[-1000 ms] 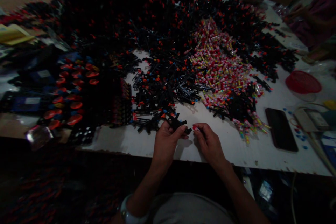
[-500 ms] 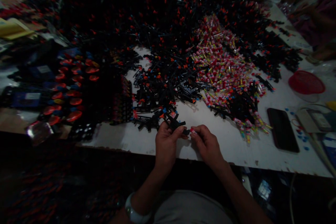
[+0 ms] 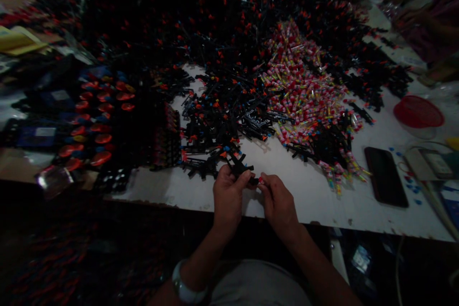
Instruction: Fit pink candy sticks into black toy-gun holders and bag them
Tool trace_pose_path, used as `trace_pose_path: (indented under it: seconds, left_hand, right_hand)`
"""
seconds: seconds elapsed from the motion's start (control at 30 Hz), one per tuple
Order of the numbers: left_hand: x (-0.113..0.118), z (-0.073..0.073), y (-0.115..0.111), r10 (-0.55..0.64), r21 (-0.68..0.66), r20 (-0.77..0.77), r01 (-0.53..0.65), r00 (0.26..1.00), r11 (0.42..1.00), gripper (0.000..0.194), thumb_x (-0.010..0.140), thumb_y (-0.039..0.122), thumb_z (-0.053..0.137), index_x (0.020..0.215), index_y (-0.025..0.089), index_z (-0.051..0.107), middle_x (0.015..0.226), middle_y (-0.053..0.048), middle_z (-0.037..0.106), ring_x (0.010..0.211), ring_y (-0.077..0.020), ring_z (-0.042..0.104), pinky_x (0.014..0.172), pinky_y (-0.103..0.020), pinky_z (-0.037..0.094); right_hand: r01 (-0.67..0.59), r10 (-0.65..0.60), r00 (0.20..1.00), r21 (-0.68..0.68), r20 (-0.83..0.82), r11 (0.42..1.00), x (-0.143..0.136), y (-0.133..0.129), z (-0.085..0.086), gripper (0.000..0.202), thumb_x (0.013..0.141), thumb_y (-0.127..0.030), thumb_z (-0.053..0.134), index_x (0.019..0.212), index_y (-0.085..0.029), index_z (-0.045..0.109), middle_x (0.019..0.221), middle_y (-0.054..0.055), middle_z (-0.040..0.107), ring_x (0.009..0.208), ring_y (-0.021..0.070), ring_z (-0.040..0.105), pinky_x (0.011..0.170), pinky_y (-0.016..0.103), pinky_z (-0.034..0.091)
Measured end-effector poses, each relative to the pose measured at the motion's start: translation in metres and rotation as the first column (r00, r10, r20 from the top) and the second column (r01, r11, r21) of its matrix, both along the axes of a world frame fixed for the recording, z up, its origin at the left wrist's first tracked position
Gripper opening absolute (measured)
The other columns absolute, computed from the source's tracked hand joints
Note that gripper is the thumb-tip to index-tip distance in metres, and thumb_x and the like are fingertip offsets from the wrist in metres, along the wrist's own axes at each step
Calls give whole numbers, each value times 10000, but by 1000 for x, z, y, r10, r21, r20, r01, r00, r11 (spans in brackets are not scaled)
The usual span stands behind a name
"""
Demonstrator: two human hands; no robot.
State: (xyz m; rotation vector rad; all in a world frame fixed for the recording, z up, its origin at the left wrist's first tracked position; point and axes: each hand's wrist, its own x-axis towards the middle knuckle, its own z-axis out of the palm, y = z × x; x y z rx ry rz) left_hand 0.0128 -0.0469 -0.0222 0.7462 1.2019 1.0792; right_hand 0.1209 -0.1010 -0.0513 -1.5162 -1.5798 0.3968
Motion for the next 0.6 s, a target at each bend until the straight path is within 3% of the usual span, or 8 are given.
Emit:
trace_pose_path:
  seconds: [0.17,0.33,0.6]
  left_hand:
    - [2,2,1,24,-6,26,-23,999,1000,303,680,330,729,866,158,562,727,-11,683,621,-149,633,603,-274,512]
    - [1,-1,1,59,-36,37,-57,998,998,297,672,315,730,851,151,558,691,-5,674,609,-140,621,618,-264,492]
    - [6,1,0,71,-21,88,-69,994,997,279,693,308,718,861,171,544,734,10,657,675,-137,620,684,-264,483]
  right_hand:
    - [35,-35,999,29,18,999,0,3,3,235,949,-202,376,1154,-206,491,903,74,602,833,191,608,719,327,527]
    - [-11,8,991,29,131,1000,1,4,0,248,960,-200,338,1167,-202,475,885,78,588,805,199,592,704,348,529]
    - [111,-125,951,66,282,992,-4,6,2,319,932,-396,454,1157,-170,462,908,102,564,840,230,557,720,384,512]
